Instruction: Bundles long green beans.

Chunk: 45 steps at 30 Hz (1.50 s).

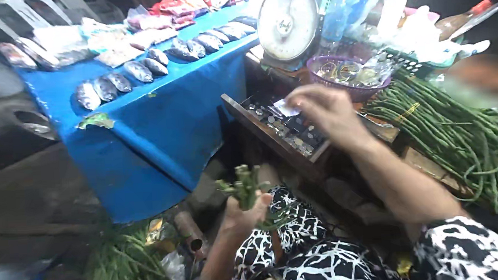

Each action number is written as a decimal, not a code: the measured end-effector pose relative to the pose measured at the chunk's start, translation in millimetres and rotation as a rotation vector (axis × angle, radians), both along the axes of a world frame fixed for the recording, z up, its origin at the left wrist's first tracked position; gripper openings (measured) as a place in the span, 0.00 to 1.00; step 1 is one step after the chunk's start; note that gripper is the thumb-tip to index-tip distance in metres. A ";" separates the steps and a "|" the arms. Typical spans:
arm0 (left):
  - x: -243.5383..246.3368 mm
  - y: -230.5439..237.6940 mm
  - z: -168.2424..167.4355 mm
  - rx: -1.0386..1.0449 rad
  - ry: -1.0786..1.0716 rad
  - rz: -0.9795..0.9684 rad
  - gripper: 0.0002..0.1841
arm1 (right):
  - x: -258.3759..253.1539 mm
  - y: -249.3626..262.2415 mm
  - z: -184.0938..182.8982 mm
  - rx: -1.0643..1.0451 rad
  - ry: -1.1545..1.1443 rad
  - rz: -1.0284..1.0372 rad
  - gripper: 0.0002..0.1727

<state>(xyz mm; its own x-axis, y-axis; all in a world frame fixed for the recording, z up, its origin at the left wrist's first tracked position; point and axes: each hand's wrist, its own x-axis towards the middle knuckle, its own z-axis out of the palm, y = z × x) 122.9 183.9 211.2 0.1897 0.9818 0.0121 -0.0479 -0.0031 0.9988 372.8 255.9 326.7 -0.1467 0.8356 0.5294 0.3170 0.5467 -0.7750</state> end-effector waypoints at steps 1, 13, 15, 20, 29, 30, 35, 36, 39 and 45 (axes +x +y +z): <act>-9.2 5.6 -4.5 0.059 -0.115 0.020 0.18 | 20.9 25.6 10.7 0.038 -0.142 -0.169 0.14; -51.8 13.9 12.9 0.338 -0.319 0.200 0.11 | 124.1 172.5 -23.8 -0.462 -0.918 -0.832 0.30; -55.3 17.0 8.1 0.335 -0.329 0.197 0.10 | 121.2 176.3 -25.7 -0.488 -0.916 -0.849 0.29; -49.5 16.6 5.2 0.303 -0.319 0.296 0.12 | 134.5 180.9 -22.0 -0.483 -0.665 -0.789 0.24; -44.1 24.2 10.1 0.391 -0.335 0.296 0.12 | 151.2 167.9 -17.7 -0.260 -0.391 -0.760 0.20; -42.9 23.1 10.8 0.393 -0.334 0.293 0.12 | 152.2 165.5 -16.5 -0.256 -0.397 -0.764 0.20; -36.9 17.5 13.2 0.338 -0.304 0.255 0.12 | 143.2 143.9 -0.6 -0.078 -0.599 -0.772 0.21; -33.5 15.7 14.5 0.306 -0.284 0.259 0.11 | 133.7 135.1 1.2 0.001 -0.667 -0.747 0.21; -18.3 12.1 20.8 0.206 -0.209 0.230 0.00 | 81.5 100.3 -5.4 0.269 -0.768 -0.607 0.20; 23.4 9.8 29.1 0.021 -0.163 0.116 0.28 | -51.9 16.2 -57.1 0.405 -0.603 -0.171 0.11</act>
